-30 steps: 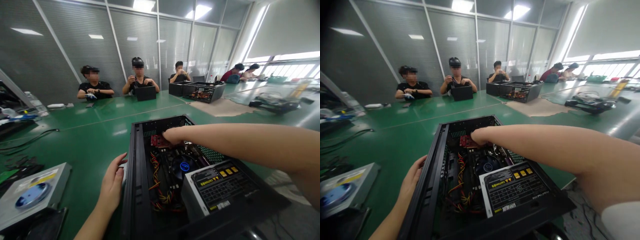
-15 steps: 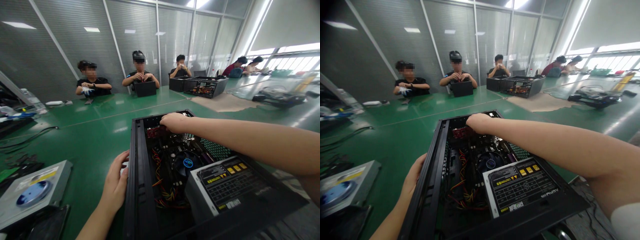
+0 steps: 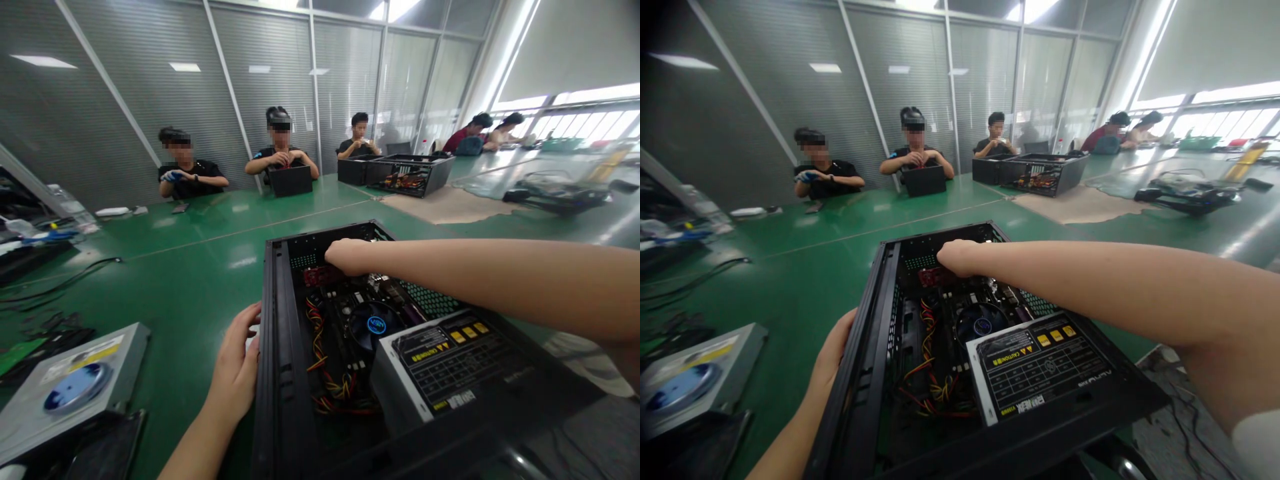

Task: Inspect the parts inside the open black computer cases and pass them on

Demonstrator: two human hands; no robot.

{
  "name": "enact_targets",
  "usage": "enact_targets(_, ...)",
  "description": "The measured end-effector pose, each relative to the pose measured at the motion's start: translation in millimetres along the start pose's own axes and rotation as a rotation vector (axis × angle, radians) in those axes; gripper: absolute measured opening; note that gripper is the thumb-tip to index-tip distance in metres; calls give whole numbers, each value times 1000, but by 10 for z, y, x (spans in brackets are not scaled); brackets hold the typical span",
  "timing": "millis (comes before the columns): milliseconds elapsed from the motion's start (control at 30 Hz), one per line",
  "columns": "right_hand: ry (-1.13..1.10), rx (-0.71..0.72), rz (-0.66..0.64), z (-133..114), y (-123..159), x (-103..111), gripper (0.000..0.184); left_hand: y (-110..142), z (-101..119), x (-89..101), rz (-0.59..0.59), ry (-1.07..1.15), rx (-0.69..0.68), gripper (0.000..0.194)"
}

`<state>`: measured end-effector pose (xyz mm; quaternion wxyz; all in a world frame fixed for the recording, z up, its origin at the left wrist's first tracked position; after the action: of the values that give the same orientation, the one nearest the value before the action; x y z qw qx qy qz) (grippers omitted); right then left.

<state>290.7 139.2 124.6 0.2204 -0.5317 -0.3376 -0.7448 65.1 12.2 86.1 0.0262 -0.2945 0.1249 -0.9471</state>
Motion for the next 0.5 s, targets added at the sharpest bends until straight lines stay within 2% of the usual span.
enact_targets(200, 2, 35, -27, -91, -51, 0, 40, -5, 47, -10, -5, 9, -1, 53)
enact_targets(300, -42, 65, 7, -68, 119, 210, 42, 56, 300, 247, 119, 69, -6, 52)
enact_targets(333, -75, 84, 76, -53, 247, 342, 45, 120, 442, 381, 182, 85, -13, 51)
enact_targets(400, -179, 102, 334, 21, 649, 655, 49, 342, 809, 620, 300, 63, -51, 49)
enact_targets(467, -332, 45, 682, 178, 1245, 856, 47, 680, 1280, 618, 341, -142, -164, 45)
enact_targets(500, -425, -16, 845, 271, 1577, 842, 46, 886, 1509, 499, 337, -237, -239, 46)
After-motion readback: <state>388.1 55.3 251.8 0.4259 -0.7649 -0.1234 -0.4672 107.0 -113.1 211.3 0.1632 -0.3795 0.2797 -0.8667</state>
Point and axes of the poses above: each hand's wrist, its own y-axis away from the middle knuckle, its own x-axis out of the back of the hand, z = x × y, the point moved 8 cm from there along -y, towards the middle knuckle, and after that the axes turned 15 degrees about x, right-handed, at the moved point
